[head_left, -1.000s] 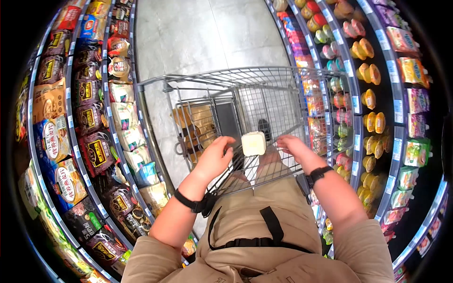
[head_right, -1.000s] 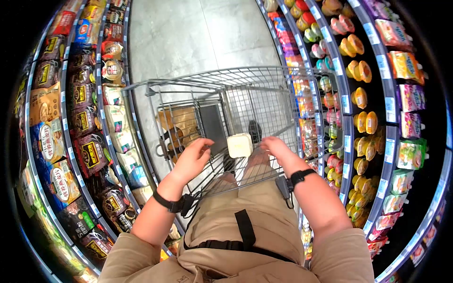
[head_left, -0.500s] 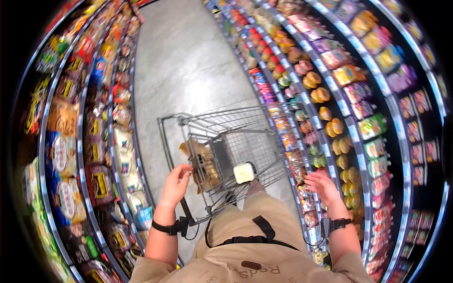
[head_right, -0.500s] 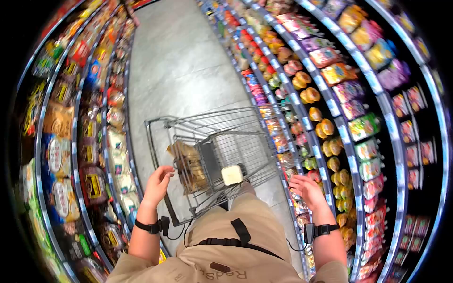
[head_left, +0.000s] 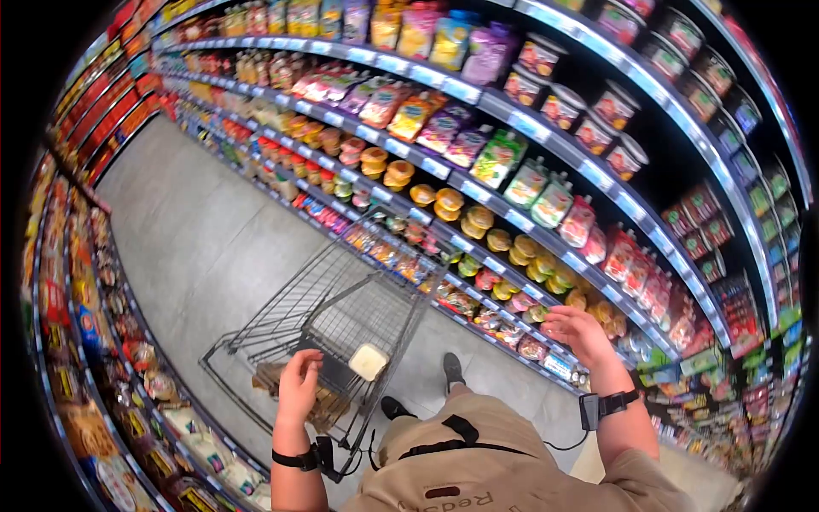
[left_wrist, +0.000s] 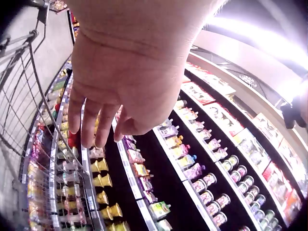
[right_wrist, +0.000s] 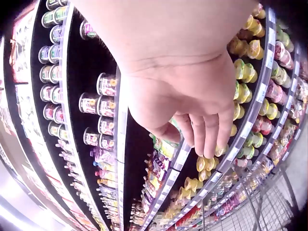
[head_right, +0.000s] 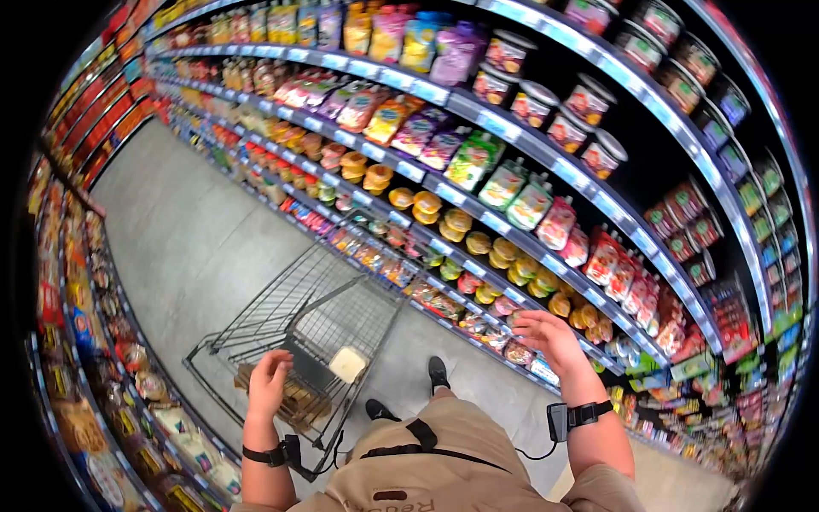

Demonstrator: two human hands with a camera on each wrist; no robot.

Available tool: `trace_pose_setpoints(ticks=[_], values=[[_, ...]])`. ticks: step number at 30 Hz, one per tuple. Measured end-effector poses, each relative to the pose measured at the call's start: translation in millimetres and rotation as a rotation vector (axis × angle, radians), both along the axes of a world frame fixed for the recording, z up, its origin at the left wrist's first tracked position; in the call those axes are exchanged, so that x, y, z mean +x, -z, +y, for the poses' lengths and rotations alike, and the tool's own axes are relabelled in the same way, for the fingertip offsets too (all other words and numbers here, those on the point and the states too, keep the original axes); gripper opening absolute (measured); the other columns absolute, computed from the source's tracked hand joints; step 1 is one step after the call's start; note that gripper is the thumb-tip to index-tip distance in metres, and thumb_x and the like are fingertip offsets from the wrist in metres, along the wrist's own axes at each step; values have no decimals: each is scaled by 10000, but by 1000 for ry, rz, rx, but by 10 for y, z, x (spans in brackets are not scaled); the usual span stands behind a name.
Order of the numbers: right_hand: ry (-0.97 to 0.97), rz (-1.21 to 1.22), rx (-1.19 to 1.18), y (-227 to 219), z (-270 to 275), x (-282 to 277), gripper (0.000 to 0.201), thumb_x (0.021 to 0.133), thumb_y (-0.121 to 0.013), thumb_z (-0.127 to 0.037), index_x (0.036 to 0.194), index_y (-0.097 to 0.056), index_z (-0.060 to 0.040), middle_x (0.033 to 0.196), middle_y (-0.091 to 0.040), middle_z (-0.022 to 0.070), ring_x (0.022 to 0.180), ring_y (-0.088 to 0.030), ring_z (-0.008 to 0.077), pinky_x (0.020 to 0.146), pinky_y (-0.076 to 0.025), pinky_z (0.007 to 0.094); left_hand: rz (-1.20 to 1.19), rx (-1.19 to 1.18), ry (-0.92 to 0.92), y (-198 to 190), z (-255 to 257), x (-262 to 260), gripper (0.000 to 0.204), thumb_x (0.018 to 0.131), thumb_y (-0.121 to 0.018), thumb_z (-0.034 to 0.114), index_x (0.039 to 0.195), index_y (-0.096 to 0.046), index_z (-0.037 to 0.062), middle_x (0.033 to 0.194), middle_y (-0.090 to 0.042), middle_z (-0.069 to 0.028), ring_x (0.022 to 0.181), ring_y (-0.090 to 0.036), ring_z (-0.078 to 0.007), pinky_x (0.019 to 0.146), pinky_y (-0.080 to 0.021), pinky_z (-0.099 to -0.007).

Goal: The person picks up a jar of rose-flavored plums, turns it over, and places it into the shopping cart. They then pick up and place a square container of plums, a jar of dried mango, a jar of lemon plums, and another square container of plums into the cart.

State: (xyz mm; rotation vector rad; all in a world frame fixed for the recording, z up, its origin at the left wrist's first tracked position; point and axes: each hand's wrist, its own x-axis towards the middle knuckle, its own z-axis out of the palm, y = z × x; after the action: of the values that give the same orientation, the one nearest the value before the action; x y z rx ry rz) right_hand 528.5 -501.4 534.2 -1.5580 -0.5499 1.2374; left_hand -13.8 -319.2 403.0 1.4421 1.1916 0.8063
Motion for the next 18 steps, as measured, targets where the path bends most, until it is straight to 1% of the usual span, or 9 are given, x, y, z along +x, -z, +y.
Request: trace_pose_setpoints(ticks=[2,4,6,7,11,16,18], values=[[44,-1,-2,-49,-184,-5,342,995,-536,-108,1304,-615,16,1247,-697,158,1107,-699,255,934,-569,377,17,39,47,-21,93,158,227,992,-533,-8,1194,-637,-13,1098,-723,-96,983,-689,-175,882,-533,-305],[103,-31,-24,-91,-363,33,331,996,-527,-85,1297,-617,21,1238,-698,161,1101,-700,259,939,-570,386,10,51,91,-15,189,331,231,983,-530,-21,1186,-639,-13,1091,-723,-96,979,-686,-171,875,-533,-302],[151,-44,-10,-152,-534,83,330,998,-523,-78,1298,-617,21,1236,-698,161,1100,-700,259,939,-569,384,-17,54,134,12,280,509,189,1013,-532,-10,1173,-632,-4,1078,-707,-73,981,-673,-160,900,-521,-300],[176,-50,-2,-188,-619,101,328,999,-520,-71,1299,-617,21,1235,-699,160,1099,-700,258,940,-568,383,-35,64,138,2,310,611,224,971,-537,-31,1169,-639,-17,1065,-722,-93,948,-679,-162,859,-528,-294],[248,-93,11,-351,-923,180,326,1013,-520,-86,1307,-618,15,1237,-701,156,1088,-702,253,943,-560,374,-22,75,237,-61,417,1037,205,978,-558,-11,1164,-646,-5,1042,-727,-83,922,-687,-156,842,-528,-292],[337,-112,7,-303,-1339,391,323,1018,-532,-106,1307,-623,6,1229,-710,146,1080,-704,243,941,-555,366,7,118,340,-137,496,1600,188,986,-570,8,1157,-649,7,1047,-733,-70,933,-702,-171,836,-529,-301],[370,-121,16,-331,-1483,441,324,1022,-541,-116,1313,-621,5,1233,-711,145,1081,-703,240,939,-555,363,24,69,412,-183,503,1827,239,993,-510,-53,1197,-624,-8,1099,-702,-76,990,-685,-174,901,-529,-301]])
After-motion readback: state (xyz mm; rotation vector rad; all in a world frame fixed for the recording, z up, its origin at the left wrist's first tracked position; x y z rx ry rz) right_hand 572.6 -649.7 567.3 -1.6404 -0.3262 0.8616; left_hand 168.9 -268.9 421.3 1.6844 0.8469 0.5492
